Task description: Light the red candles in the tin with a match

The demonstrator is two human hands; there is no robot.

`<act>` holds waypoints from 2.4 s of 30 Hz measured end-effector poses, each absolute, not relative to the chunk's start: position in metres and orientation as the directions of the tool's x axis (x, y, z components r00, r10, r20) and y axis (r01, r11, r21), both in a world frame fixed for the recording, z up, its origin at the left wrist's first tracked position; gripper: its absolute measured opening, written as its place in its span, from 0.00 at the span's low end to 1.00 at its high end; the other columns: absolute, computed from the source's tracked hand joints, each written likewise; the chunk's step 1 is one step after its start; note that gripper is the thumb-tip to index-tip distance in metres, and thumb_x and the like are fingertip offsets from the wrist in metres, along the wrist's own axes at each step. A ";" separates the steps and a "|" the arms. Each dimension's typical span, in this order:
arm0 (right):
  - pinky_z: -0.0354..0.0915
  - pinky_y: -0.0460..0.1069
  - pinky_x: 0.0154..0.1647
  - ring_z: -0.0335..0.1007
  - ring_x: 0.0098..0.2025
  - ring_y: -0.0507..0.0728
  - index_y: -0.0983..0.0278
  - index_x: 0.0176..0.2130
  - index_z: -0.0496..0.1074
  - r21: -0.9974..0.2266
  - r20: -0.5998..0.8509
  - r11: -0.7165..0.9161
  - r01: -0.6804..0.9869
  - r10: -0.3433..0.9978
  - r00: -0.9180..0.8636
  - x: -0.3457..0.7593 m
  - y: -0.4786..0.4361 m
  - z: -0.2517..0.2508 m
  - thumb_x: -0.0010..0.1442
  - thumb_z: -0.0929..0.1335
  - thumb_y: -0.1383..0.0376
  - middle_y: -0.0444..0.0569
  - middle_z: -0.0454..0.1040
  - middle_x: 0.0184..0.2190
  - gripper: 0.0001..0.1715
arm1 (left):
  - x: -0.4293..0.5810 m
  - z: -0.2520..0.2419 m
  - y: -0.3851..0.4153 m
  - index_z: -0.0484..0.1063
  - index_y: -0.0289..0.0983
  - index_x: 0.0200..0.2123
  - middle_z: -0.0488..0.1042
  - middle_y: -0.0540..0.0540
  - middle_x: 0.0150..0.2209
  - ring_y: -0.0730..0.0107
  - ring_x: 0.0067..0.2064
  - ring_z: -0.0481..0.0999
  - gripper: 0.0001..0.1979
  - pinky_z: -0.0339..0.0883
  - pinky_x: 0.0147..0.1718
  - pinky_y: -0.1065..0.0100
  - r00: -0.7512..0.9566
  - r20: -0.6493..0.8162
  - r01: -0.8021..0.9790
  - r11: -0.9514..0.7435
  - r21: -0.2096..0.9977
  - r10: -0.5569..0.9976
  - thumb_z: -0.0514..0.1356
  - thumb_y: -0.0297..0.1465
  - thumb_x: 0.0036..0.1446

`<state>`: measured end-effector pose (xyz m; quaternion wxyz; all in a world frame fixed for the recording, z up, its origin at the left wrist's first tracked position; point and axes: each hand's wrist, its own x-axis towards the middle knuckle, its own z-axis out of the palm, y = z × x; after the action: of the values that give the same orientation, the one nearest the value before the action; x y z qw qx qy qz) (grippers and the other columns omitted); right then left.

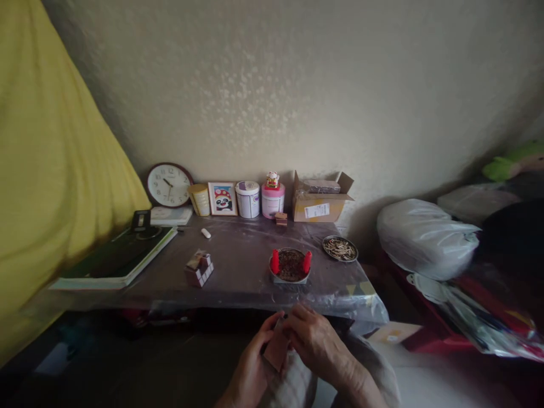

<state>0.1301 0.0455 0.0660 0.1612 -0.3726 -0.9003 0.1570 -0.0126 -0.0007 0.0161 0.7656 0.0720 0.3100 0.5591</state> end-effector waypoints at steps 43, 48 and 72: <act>0.69 0.54 0.51 0.70 0.52 0.64 0.55 0.55 0.64 -0.603 0.563 0.659 0.449 0.751 -0.346 0.123 0.026 -0.012 0.57 0.69 0.57 0.52 0.73 0.50 0.27 | -0.021 0.014 0.008 0.76 0.40 0.32 0.78 0.47 0.33 0.60 0.42 0.73 0.10 0.64 0.43 0.64 -0.065 -0.171 -0.657 0.087 0.749 0.983 0.65 0.40 0.49; 0.71 0.50 0.48 0.72 0.49 0.60 0.56 0.54 0.64 -0.633 0.569 0.661 0.402 0.750 -0.337 0.130 0.025 0.009 0.60 0.67 0.56 0.51 0.74 0.48 0.23 | -0.027 0.019 0.005 0.78 0.41 0.41 0.79 0.42 0.44 0.51 0.51 0.72 0.21 0.60 0.53 0.60 -0.089 -0.122 -0.496 0.062 0.866 0.989 0.70 0.41 0.42; 0.70 0.44 0.38 0.73 0.30 0.50 0.64 0.31 0.79 -0.734 -0.161 -0.016 -0.679 0.975 0.151 0.151 0.035 0.034 0.38 0.80 0.61 0.44 0.78 0.28 0.18 | -0.025 0.029 0.011 0.78 0.40 0.37 0.81 0.43 0.42 0.60 0.46 0.76 0.18 0.65 0.47 0.62 0.080 -0.176 -0.571 0.190 0.799 0.981 0.71 0.40 0.41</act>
<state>0.1507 0.0351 0.0335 0.6698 -0.3559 -0.2080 0.6176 -0.0250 0.0114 0.0290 0.6793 0.2805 0.3657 0.5711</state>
